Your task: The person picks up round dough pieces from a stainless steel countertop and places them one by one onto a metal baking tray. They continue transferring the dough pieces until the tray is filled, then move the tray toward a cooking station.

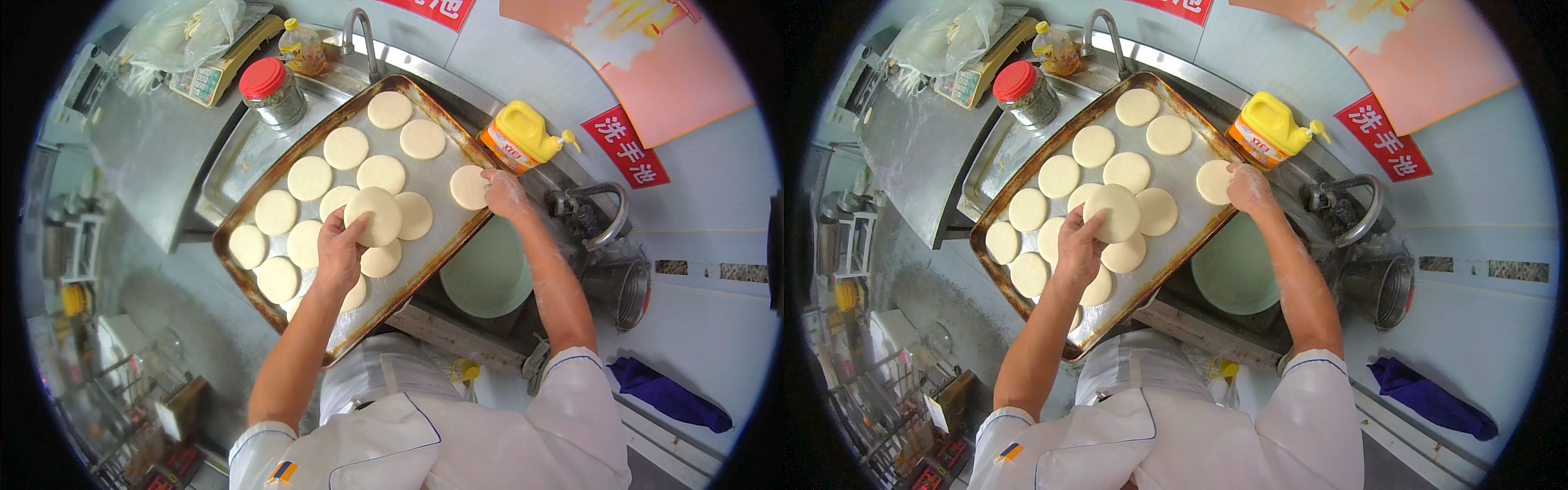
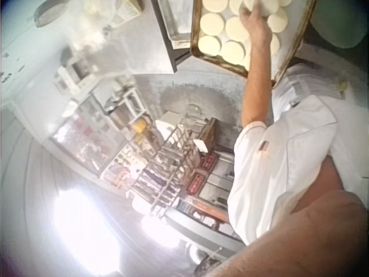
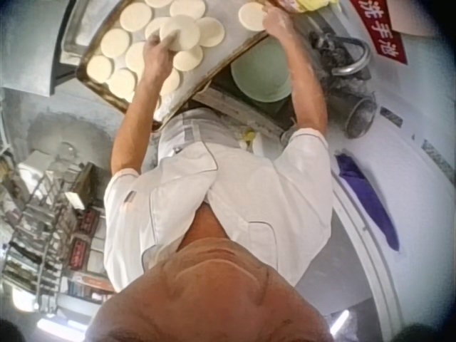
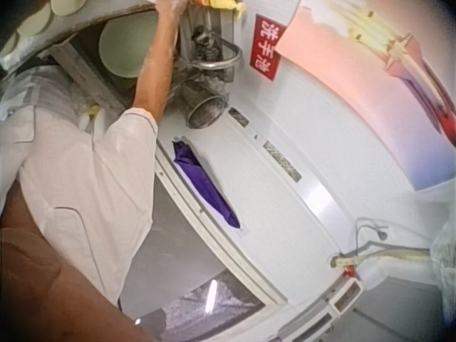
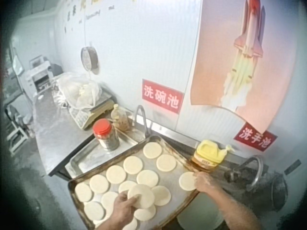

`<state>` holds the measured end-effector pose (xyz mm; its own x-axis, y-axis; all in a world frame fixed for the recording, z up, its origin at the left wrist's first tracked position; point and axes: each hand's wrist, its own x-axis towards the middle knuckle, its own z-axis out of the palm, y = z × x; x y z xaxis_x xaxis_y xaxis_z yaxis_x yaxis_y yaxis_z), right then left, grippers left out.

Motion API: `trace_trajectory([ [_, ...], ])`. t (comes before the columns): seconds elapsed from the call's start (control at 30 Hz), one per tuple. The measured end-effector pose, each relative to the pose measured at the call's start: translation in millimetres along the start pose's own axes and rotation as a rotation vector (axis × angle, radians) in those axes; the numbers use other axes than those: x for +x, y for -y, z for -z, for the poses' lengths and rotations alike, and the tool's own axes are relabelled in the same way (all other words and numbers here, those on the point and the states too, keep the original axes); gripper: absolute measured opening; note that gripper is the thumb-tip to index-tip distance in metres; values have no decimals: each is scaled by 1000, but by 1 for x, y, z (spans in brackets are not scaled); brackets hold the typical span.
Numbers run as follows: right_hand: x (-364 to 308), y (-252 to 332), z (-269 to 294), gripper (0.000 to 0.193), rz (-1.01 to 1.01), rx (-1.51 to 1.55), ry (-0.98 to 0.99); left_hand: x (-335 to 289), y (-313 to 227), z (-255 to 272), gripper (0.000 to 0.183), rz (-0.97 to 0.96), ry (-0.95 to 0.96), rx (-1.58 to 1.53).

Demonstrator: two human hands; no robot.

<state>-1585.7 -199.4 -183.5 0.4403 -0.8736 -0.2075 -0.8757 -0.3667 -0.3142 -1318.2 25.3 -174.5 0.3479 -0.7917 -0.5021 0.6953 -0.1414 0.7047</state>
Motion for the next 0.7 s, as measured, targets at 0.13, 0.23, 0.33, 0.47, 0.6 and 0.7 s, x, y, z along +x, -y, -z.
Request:
trace_trajectory([
  [0.13, -11, 24, 13, 36, -68, 80, -101, 1, 0, -16, 37, 11, 31, 0],
  [0.23, -23, 50, 14, 38, -41, 855, 123, 11, -1, -39, 39, 61, 160, 17],
  [0.33, -29, 68, 0, 43, -183, 1578, 488, 30, 4, -70, 42, 108, 312, 88],
  [0.47, -30, 57, -15, 45, -259, 1771, 324, 58, 10, -88, 48, -139, 385, 525],
  [0.6, -35, 26, -10, 41, -346, 1676, 71, 74, 16, -72, 41, -507, 354, 1519],
  [0.7, -40, 4, 4, 41, -366, 1700, 29, 74, 33, -66, 31, -683, 423, 1952],
])
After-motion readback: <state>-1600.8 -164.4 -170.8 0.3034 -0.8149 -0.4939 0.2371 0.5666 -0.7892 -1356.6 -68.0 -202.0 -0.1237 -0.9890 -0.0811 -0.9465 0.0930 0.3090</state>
